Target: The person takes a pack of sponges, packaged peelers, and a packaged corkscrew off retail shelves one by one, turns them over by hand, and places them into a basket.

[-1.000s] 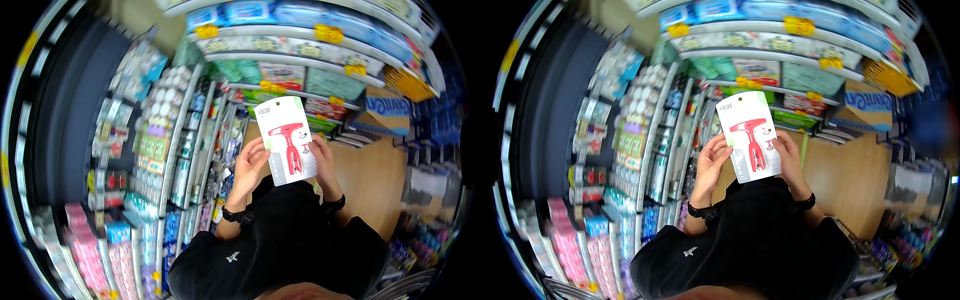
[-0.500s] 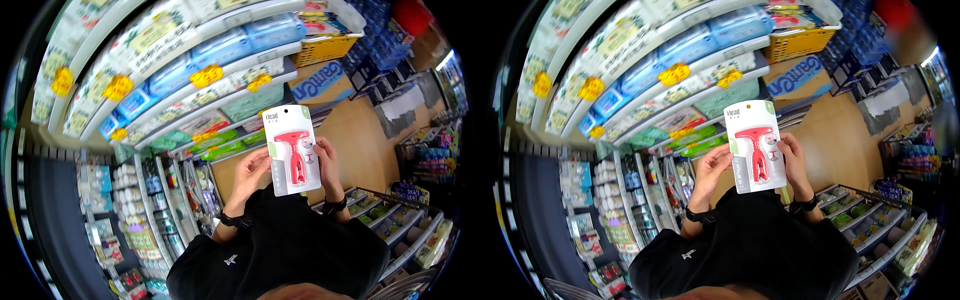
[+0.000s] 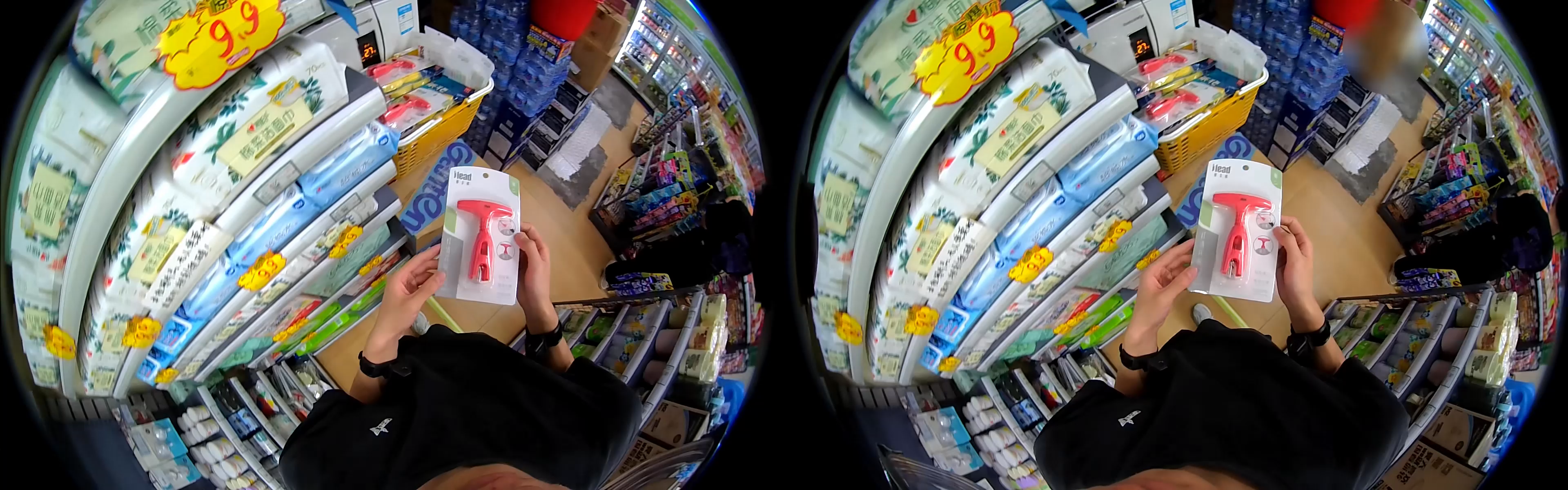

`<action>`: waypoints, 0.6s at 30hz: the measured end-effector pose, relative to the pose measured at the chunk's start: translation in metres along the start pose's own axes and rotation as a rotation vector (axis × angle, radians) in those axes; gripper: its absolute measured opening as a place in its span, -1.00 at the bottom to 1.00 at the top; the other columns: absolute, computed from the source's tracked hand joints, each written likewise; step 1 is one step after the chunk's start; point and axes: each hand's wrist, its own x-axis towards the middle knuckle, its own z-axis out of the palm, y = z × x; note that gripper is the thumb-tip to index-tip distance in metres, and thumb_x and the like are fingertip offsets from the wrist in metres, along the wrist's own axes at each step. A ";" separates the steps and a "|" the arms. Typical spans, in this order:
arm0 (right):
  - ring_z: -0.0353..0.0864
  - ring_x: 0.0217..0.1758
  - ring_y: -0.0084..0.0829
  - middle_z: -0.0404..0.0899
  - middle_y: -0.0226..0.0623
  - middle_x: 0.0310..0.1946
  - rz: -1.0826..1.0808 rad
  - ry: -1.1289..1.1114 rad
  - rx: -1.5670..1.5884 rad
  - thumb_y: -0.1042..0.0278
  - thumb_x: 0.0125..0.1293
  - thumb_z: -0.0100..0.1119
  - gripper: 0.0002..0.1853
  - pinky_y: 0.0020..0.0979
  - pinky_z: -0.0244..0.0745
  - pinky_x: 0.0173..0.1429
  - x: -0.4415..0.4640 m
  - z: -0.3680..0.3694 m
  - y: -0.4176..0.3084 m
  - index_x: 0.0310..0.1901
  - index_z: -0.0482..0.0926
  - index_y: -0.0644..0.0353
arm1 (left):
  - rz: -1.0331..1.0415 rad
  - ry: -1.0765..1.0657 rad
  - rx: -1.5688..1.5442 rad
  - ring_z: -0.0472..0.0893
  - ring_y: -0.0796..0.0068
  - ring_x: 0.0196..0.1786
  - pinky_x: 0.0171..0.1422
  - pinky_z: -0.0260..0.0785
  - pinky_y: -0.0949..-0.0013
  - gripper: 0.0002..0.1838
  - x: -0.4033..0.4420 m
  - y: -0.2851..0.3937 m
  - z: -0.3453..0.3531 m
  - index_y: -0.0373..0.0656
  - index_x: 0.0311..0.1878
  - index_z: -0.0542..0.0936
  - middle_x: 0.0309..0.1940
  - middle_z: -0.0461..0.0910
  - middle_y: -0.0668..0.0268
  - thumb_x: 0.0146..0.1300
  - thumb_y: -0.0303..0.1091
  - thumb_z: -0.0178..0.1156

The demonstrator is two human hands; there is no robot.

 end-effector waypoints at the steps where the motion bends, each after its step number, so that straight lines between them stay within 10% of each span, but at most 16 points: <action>1: 0.65 -0.27 -0.65 0.67 -0.35 -0.20 -0.008 0.008 -0.006 0.42 0.48 -0.02 -0.79 -0.59 0.56 -0.13 0.005 0.002 -0.002 0.03 0.51 0.31 | 0.000 -0.010 -0.006 0.60 0.58 0.03 0.07 0.49 0.47 -0.43 0.007 0.002 0.000 -0.30 0.44 0.35 0.07 0.60 0.25 0.40 -0.48 0.23; 18: 0.59 -0.36 -0.51 0.58 -0.34 -0.37 0.058 0.004 0.130 0.43 0.48 0.06 -0.80 -0.52 0.46 -0.24 0.103 0.009 -0.005 0.07 0.38 0.22 | 0.023 0.014 0.006 0.66 0.25 0.12 0.12 0.49 0.37 -0.42 0.079 0.005 0.001 -0.23 0.53 0.22 0.22 0.55 0.05 0.50 -0.43 0.08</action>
